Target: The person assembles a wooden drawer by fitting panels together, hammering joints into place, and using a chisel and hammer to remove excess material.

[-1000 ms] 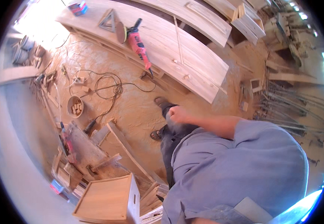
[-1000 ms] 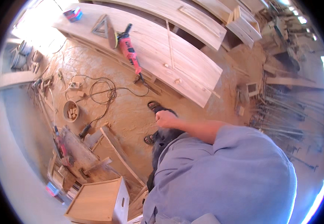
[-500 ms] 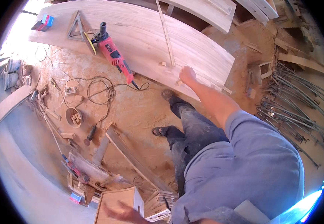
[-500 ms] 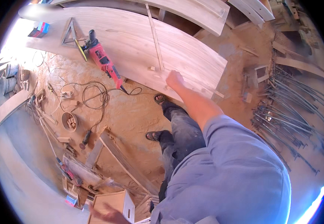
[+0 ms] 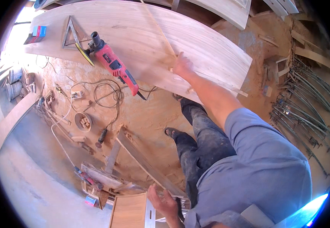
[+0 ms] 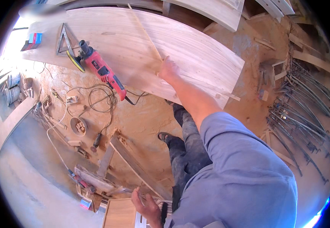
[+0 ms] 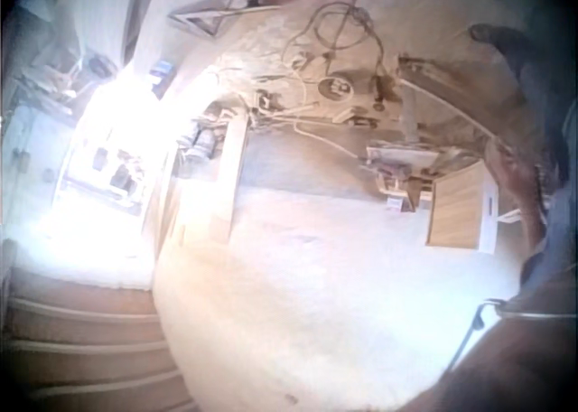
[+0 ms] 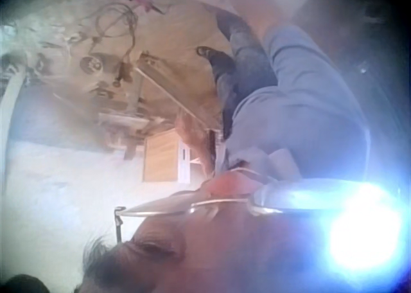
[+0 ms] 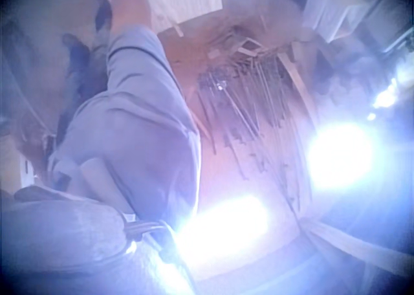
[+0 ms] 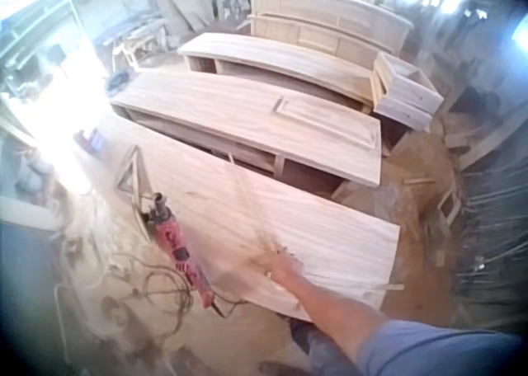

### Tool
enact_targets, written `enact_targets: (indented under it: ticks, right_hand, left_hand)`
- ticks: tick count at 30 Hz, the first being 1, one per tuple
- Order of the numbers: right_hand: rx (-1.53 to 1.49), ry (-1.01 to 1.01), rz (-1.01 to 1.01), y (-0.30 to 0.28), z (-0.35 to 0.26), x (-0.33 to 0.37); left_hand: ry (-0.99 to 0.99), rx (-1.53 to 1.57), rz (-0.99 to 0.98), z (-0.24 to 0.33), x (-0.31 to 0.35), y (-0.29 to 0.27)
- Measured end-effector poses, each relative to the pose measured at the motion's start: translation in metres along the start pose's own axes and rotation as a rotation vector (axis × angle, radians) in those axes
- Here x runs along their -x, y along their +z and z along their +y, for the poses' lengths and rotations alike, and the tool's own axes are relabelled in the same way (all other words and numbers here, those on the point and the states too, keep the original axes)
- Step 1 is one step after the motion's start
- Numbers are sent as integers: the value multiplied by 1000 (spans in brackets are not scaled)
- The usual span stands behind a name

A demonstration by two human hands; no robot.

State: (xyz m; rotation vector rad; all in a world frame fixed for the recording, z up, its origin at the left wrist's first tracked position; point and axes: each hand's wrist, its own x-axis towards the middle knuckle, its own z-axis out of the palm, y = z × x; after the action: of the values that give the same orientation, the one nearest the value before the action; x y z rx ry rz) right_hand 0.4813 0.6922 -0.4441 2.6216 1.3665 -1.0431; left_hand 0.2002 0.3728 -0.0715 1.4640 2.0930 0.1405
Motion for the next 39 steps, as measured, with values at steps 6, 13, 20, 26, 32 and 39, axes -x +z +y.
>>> enact_targets:
  ticks: [6, 13, 20, 26, 32, 39]
  right_hand:
    - [-731, -39, -545, -12, 32, 0]
    - [-1376, -116, -812, -97, -3, 153]
    - [-1330, -206, -745, -119, -8, 210]
    - [-1394, -158, -448, -161, 6, 177]
    - [-1047, -251, -540, -171, 8, 198]
    - [-761, -1016, -374, -182, -18, 313]
  left_hand:
    - [-325, 387, 58, -18, -43, 8]
    - [21, 662, -242, 84, -170, 82]
    - [-163, 446, -410, 103, -165, 93]
    - [-207, 81, -405, 22, -92, 89]
    - [-535, 347, -379, -46, -44, 119]
    - [-756, 337, -227, -80, -102, 145]
